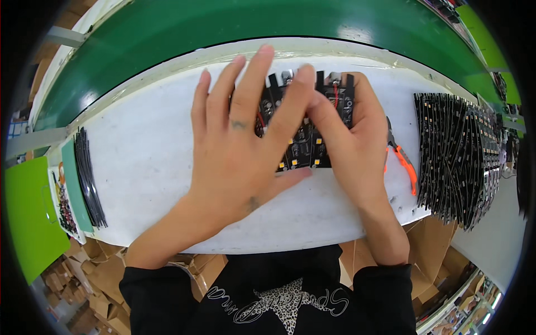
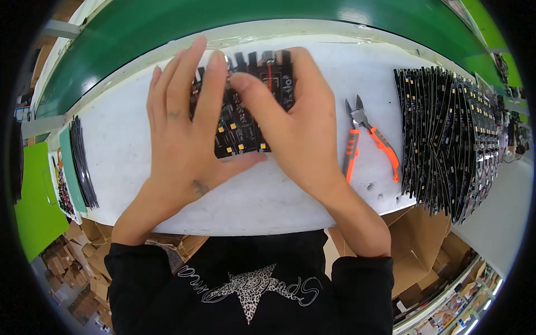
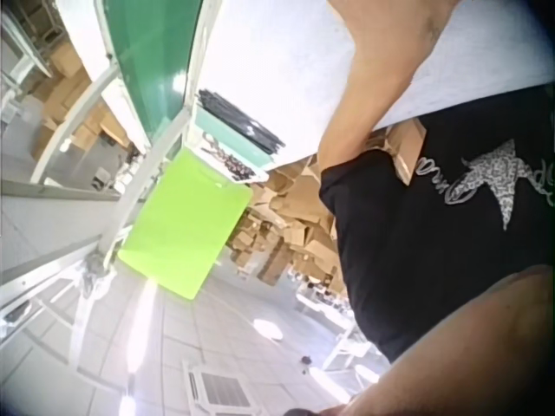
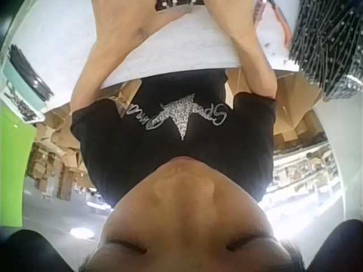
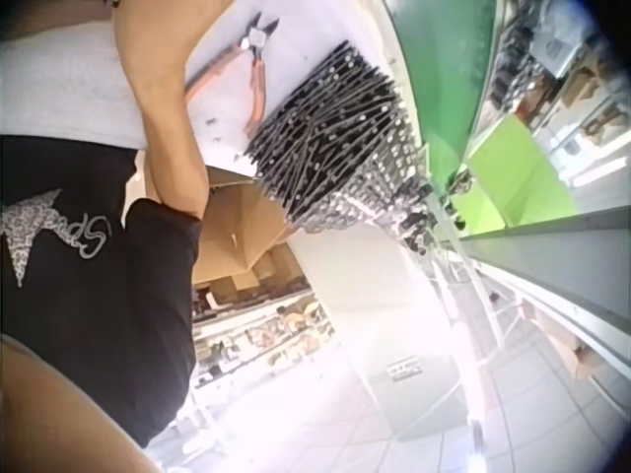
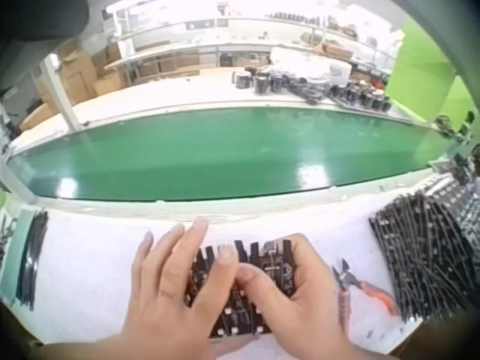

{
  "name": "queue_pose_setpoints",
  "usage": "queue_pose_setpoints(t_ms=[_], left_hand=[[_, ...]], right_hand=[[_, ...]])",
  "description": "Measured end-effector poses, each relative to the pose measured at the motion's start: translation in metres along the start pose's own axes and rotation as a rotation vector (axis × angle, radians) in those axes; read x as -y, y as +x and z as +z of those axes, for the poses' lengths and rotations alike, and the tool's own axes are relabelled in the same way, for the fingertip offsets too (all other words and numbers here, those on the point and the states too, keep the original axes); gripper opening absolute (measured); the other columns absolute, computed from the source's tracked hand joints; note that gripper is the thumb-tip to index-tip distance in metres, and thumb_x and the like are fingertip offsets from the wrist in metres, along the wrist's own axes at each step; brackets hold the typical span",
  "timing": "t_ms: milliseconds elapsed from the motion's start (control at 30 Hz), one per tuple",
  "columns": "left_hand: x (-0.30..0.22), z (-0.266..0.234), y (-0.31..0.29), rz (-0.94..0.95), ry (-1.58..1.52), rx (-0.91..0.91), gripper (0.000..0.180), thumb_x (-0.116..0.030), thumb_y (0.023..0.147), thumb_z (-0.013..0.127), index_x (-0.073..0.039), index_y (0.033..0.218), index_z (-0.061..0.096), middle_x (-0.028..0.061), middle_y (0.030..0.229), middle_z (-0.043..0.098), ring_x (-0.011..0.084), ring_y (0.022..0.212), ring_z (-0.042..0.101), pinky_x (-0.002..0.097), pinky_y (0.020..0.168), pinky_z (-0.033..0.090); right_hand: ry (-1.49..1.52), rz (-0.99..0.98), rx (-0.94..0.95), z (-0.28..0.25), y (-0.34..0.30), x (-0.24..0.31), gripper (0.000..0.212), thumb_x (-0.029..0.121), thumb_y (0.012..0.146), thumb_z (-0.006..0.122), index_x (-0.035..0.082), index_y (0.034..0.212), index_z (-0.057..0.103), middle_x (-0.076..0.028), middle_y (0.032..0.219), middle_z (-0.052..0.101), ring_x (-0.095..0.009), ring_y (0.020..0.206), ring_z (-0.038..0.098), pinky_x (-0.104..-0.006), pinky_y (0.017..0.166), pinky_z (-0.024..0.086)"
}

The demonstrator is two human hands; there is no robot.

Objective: The recorder is assembling and organizing printed circuit boards (PCBs) by connecting wires and stacking them at a factory workstation.

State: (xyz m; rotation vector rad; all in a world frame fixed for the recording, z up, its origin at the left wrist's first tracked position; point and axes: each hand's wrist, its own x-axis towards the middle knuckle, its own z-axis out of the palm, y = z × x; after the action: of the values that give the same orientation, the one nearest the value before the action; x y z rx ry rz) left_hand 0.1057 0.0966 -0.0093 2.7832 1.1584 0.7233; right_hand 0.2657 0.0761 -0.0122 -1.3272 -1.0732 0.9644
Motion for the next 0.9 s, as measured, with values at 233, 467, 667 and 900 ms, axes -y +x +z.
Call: queue_pose_setpoints(t_ms=[233, 467, 667, 900], left_hand=[[0.015, 0.017, -0.002, -0.015, -0.056, -0.108, 0.112, -0.025, 0.052, 0.088, 0.003, 0.146, 0.035, 0.0153, 0.134, 0.048, 0.0356, 0.118, 0.046, 0.0474, 0.099, 0.035], [0.009, 0.023, -0.007, 0.05, -0.028, -0.127, 0.102, -0.031, 0.058, 0.086, 0.004, 0.142, 0.04, 0.0149, 0.138, 0.047, 0.0336, 0.119, 0.046, 0.0468, 0.099, 0.034], [0.006, 0.022, -0.008, 0.043, -0.058, -0.158, 0.102, -0.032, 0.06, 0.086, 0.006, 0.141, 0.038, 0.0144, 0.14, 0.046, 0.0343, 0.119, 0.046, 0.0469, 0.099, 0.033], [0.006, 0.023, -0.007, 0.075, -0.13, -0.202, 0.108, -0.029, 0.057, 0.086, 0.01, 0.144, 0.033, 0.0183, 0.135, 0.051, 0.0333, 0.116, 0.048, 0.0456, 0.099, 0.033]], right_hand=[[0.097, 0.094, 0.048, 0.002, -0.004, 0.004, 0.024, 0.02, 0.095, 0.064, -0.001, 0.098, 0.053, -0.002, 0.085, 0.061, -0.005, 0.075, 0.053, -0.0213, 0.067, 0.046], [-0.116, -0.038, 0.059, 0.008, -0.007, -0.002, 0.034, 0.023, 0.094, 0.066, -0.002, 0.108, 0.048, -0.01, 0.078, 0.065, -0.012, 0.069, 0.061, -0.0272, 0.061, 0.051], [-0.134, -0.145, 0.043, 0.009, -0.008, -0.002, 0.044, 0.022, 0.098, 0.061, 0.0, 0.133, 0.046, -0.003, 0.09, 0.061, -0.006, 0.077, 0.055, -0.0204, 0.069, 0.046], [0.031, -0.061, 0.091, 0.003, -0.004, -0.001, 0.038, 0.018, 0.091, 0.069, -0.001, 0.12, 0.054, -0.007, 0.09, 0.065, -0.009, 0.079, 0.062, -0.0239, 0.07, 0.052]])
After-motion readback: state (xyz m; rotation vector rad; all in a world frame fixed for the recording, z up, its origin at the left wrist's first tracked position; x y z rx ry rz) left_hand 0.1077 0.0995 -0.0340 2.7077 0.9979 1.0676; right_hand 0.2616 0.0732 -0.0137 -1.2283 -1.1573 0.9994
